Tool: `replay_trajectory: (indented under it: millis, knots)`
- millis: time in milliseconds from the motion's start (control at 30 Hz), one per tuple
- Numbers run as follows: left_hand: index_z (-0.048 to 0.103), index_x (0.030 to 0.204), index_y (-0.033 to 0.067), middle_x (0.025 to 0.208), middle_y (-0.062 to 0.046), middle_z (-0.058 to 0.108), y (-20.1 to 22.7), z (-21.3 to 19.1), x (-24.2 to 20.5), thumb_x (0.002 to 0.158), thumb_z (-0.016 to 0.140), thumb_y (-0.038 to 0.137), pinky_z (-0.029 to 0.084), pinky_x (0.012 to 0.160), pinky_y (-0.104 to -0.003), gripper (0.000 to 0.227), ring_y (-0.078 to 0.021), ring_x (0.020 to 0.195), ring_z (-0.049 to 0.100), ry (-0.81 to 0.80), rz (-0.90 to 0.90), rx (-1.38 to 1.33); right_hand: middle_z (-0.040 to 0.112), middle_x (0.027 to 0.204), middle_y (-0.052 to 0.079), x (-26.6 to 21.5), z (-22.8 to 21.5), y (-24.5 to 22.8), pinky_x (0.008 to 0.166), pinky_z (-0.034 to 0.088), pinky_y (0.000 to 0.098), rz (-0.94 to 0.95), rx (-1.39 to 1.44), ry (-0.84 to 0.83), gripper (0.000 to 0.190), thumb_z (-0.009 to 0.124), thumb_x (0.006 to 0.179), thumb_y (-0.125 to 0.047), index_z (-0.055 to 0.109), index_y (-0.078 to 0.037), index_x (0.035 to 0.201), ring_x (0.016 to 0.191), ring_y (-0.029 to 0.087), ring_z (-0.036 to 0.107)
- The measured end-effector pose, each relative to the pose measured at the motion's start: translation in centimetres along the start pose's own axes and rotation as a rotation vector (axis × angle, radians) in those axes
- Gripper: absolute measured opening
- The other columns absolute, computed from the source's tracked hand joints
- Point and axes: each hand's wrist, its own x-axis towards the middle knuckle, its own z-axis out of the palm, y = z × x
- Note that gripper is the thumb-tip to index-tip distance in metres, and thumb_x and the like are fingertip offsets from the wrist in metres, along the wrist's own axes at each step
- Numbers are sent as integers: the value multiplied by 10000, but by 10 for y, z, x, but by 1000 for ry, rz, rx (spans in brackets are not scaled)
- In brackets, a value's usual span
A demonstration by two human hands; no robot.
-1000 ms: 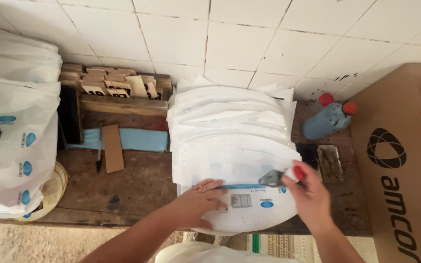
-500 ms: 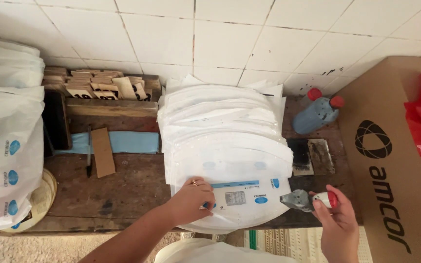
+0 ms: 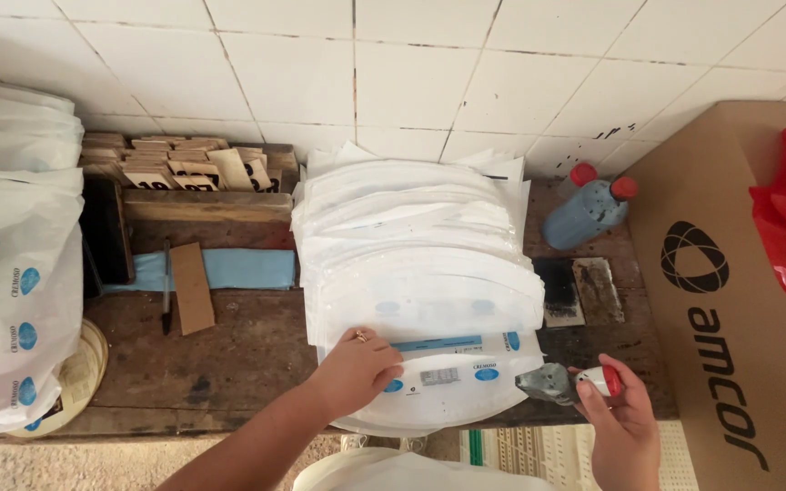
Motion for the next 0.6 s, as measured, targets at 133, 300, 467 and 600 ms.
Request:
replay_trajectory:
  millis: [133, 300, 467, 600]
  knots:
    - [689, 1136, 183, 1048, -30, 729, 5, -12, 6, 1089, 407, 326, 388, 996, -445, 320, -278, 876, 659, -23, -160, 51, 623, 1157, 162, -2, 0, -3, 1013, 541, 418, 46, -85, 14, 460, 624, 973, -55, 586, -75, 1431, 1061, 254, 622]
    - [715, 1037, 148, 970, -59, 617, -6, -20, 15, 1064, 502, 291, 458, 796, -452, 258, -311, 820, 571, 281, -194, 124, 568, 1172, 120, 9, -5, 4, 996, 530, 434, 48, -55, 32, 413, 630, 984, -92, 592, -94, 1396, 1104, 269, 607]
    - [719, 975, 141, 887, -39, 617, -16, -24, 35, 1051, 543, 307, 490, 620, -437, 253, -308, 677, 594, 393, -244, 151, 573, 1330, 111, 53, -25, 32, 945, 540, 393, 114, 53, 55, 328, 572, 1046, -149, 565, -99, 1370, 1167, 260, 581]
    - [718, 973, 135, 902, -32, 658, -2, -37, 39, 1027, 585, 280, 494, 761, -445, 204, -301, 780, 615, 456, -221, 33, 557, 1311, 72, 88, -39, 43, 990, 531, 392, 227, -19, 82, 357, 578, 1076, -270, 545, -92, 1384, 1158, 242, 581]
